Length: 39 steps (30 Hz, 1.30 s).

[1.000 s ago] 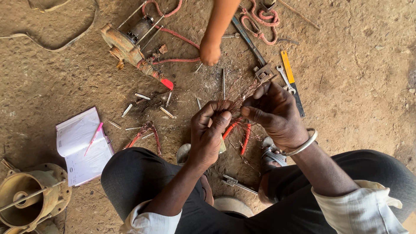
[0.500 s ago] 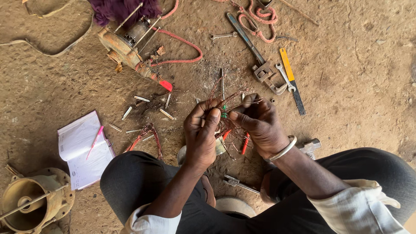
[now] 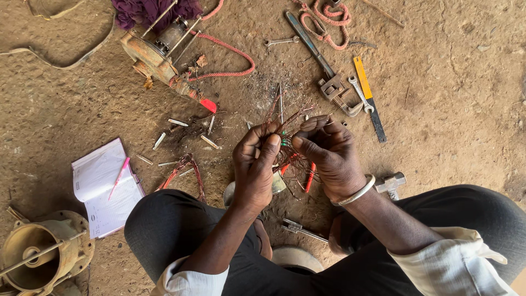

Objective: The person sits on the ground holding a bundle of enameled copper wire stripped from a motor stator and pulls individual strands apart by hand, separating the copper wires from the tangled bundle and dropping pieces onto the ground.

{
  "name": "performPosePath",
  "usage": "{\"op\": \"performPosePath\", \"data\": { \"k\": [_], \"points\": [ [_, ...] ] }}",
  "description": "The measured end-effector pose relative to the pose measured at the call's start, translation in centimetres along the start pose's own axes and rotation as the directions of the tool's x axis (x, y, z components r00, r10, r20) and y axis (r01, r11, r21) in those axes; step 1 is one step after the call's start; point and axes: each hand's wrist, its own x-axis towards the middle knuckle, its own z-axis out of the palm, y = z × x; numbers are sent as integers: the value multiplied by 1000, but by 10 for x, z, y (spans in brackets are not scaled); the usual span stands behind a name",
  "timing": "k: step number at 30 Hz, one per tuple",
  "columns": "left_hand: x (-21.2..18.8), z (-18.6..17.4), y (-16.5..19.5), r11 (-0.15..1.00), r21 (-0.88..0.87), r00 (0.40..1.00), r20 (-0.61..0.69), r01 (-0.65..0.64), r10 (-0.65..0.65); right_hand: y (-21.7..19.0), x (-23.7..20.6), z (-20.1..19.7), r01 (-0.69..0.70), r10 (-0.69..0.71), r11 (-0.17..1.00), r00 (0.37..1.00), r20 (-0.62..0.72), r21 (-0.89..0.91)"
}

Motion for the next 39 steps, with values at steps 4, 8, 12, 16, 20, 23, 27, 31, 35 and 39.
{"op": "performPosePath", "data": {
  "k": [4,8,12,16,20,23,27,31,35,39],
  "points": [
    [0,1,3,1000,16,1000,2,8,-8,-2,0,1,34,-34,999,999,24,-20],
    [0,3,7,997,72,999,24,-26,25,-6,1,0,57,-56,998,998,30,-26],
    [-2,4,10,996,88,999,42,-27,24,-7,2,-2,77,-77,997,997,6,-24],
    [-2,5,12,994,97,998,45,-45,40,-4,1,-4,86,-86,996,996,24,-6],
    [-2,6,13,991,123,998,47,-57,52,-4,2,-6,105,-105,994,994,42,-6],
    [-3,7,14,991,120,997,55,-62,56,-4,2,-7,98,-98,995,995,34,-5],
    [-3,7,14,983,165,996,60,-73,64,-3,2,-9,106,-105,994,993,48,-10],
    [-4,7,13,984,165,997,54,-60,52,-3,3,-10,131,-128,991,990,67,-40],
    [-3,6,11,985,159,996,70,-69,58,-3,5,-11,129,-123,987,990,71,-92],
    [-4,5,11,987,148,996,76,-64,53,-4,6,-12,107,-102,991,993,60,-86]
  ]
}}
